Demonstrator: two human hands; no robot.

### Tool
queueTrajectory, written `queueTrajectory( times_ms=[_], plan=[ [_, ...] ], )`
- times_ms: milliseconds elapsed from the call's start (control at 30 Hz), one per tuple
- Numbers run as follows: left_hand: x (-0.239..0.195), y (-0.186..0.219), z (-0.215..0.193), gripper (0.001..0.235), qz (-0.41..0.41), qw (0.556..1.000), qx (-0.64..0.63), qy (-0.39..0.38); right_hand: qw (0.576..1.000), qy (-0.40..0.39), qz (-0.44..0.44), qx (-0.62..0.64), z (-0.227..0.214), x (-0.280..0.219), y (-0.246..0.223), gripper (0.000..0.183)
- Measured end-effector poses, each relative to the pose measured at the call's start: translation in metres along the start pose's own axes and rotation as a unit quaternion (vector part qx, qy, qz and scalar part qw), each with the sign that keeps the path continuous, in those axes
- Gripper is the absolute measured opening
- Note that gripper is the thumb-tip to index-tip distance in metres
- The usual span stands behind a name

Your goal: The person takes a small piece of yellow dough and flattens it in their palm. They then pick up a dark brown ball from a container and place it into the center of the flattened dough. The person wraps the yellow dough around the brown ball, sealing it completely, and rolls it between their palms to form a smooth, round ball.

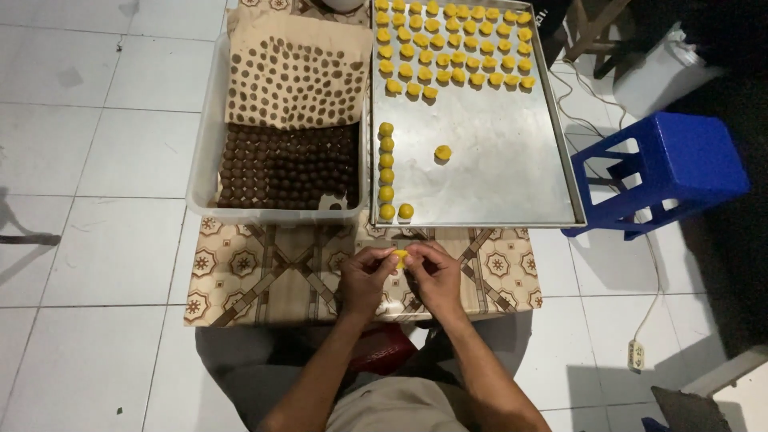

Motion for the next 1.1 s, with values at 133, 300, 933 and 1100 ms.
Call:
queueTrajectory(
  times_ms=[133, 300, 933, 1100],
  plan=[
    [0.001, -0.002, 0.000, 0.021, -0.005, 1.000, 0.009, 0.001, 0.995, 0.032, 0.059, 0.075, 0.001, -0.006, 0.007, 0.032],
    [0.001, 0.007, 0.000, 0.022, 0.002, 1.000, 0.023, -0.014, 0.997, 0.050, 0.041, 0.049, -0.001, -0.004, 0.014, 0.023],
    [0.003, -0.006, -0.003, 0.026, -0.026, 1.000, -0.007, 0.000, 0.999, 0.018, -0.017, 0.024, -0.001, -0.003, 0.013, 0.019],
    [0.002, -0.005, -0.003, 0.026, -0.038, 0.999, -0.024, -0.005, 0.999, -0.007, -0.024, 0.033, 0.001, -0.002, 0.002, 0.007]
  ],
)
Point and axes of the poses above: each hand's wrist, its own x-axis towards the middle knuckle, its own z-axis out of the palm, y = z × x, the point moved 1 cm from there along x, towards the middle knuckle, and after that the axes turned 2 degrees about x, right-handed, at the moved point
